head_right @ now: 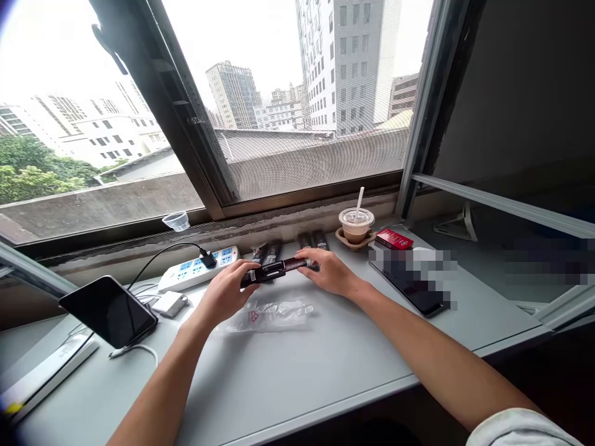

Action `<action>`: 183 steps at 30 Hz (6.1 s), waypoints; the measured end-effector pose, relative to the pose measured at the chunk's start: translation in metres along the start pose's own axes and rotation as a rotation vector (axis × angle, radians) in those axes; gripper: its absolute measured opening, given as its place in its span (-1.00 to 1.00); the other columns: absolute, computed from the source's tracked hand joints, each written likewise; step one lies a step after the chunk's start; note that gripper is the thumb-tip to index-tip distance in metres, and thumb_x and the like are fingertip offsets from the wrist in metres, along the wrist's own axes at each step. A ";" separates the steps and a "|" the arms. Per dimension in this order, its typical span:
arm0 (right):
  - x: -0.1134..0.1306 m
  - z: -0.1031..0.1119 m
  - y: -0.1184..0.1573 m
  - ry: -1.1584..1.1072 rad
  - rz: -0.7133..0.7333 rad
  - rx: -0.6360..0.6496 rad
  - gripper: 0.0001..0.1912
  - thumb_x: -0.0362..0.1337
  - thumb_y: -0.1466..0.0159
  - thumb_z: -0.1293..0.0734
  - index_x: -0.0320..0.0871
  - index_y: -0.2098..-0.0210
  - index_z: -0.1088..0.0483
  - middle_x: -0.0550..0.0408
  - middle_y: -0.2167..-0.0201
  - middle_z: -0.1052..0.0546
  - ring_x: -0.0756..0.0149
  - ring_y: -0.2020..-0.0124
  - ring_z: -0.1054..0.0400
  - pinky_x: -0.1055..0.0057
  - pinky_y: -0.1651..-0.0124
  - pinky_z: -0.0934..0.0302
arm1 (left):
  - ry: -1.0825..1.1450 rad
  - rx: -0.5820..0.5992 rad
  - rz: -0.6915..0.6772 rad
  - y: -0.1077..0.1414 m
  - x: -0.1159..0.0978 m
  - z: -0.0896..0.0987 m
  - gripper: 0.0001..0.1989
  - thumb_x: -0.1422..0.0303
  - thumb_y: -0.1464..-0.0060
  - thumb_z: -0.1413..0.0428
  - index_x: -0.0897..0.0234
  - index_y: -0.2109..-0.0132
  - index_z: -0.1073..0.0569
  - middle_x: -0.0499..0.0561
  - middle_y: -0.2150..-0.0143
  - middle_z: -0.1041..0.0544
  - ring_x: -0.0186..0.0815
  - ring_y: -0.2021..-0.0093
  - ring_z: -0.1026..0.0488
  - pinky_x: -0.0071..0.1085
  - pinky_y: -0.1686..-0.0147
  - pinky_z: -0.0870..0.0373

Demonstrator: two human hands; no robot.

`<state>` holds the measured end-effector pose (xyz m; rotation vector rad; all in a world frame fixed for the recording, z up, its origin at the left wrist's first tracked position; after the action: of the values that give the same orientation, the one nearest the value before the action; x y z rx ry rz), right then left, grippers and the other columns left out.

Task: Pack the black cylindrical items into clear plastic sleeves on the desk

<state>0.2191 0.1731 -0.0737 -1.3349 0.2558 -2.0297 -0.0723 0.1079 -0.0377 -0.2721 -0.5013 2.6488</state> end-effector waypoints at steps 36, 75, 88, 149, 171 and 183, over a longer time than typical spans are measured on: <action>0.007 0.009 -0.004 -0.919 -0.460 0.132 -0.36 -0.21 -0.25 -0.51 -0.05 -0.29 -0.34 0.06 0.18 -0.58 0.34 0.31 -0.46 0.48 0.29 -0.33 | 0.257 -0.178 -0.223 -0.007 -0.079 0.006 -0.78 0.35 -0.30 -0.19 0.10 -0.07 -0.52 0.08 -0.13 -0.57 -0.09 -0.20 -0.42 -0.06 -0.21 -0.37; 0.004 -0.013 0.001 -0.509 -0.432 -0.057 0.29 -0.12 -0.11 -0.61 -0.09 -0.53 0.27 -0.11 -0.01 -0.55 0.10 0.08 -0.55 0.09 -0.10 -0.43 | 0.846 0.268 0.249 -0.007 -0.068 -0.006 -0.47 0.05 -0.26 -0.19 0.14 -0.28 -0.47 0.16 -0.24 -0.50 -0.08 -0.13 -0.49 -0.31 0.10 -0.49; 0.011 -0.015 0.002 -0.532 -0.388 0.048 0.23 -0.14 -0.07 -0.64 -0.02 -0.51 0.12 -0.17 -0.20 -0.44 0.22 0.14 -0.54 0.23 0.01 -0.47 | 1.090 0.115 0.510 -0.012 -0.060 -0.024 -0.46 0.07 -0.07 -0.35 0.28 -0.11 -0.58 0.18 0.03 -0.65 -0.12 0.08 -0.58 -0.26 0.17 -0.53; 0.019 -0.009 0.006 -0.676 -0.556 0.386 -0.59 0.05 -0.31 -0.46 -0.15 0.07 -0.61 -0.07 0.17 -0.68 0.21 0.21 -0.61 0.43 0.28 -0.49 | 1.476 0.171 0.701 -0.013 -0.058 -0.026 -0.54 0.17 0.01 -0.43 0.35 0.04 -0.56 0.12 0.10 -0.54 -0.27 0.16 -0.50 -0.30 0.12 -0.49; 0.021 -0.016 0.002 -0.626 -0.463 0.175 -0.64 -0.12 -0.16 -0.57 -0.20 0.14 -0.60 0.01 0.26 -0.66 0.20 0.18 -0.57 0.29 0.12 -0.52 | 1.341 0.165 0.526 -0.012 -0.063 -0.032 -0.51 0.13 0.00 -0.41 0.19 0.01 -0.43 0.00 0.08 -0.51 -0.31 0.21 -0.55 -0.42 0.29 -0.48; 0.007 -0.013 0.001 -0.197 -0.176 0.107 -0.82 -0.22 -0.35 -0.36 -0.18 0.18 -0.56 0.05 0.32 -0.63 0.29 0.32 -0.48 0.40 0.24 -0.34 | 0.584 -0.082 0.629 -0.090 -0.033 -0.061 -0.71 0.32 -0.09 -0.25 0.29 0.03 -0.63 0.13 0.18 -0.66 -0.12 0.11 -0.59 -0.28 0.04 -0.46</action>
<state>0.2068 0.1654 -0.0752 -1.5213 -0.0606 -2.0033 0.0071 0.1876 -0.0552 -1.3723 -0.3623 2.9123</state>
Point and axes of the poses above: each hand's wrist, its own y-axis away from the middle knuckle, its own z-axis out of the back of the hand, x = y × z, the point moved 1 cm from there along -y, towards the middle knuckle
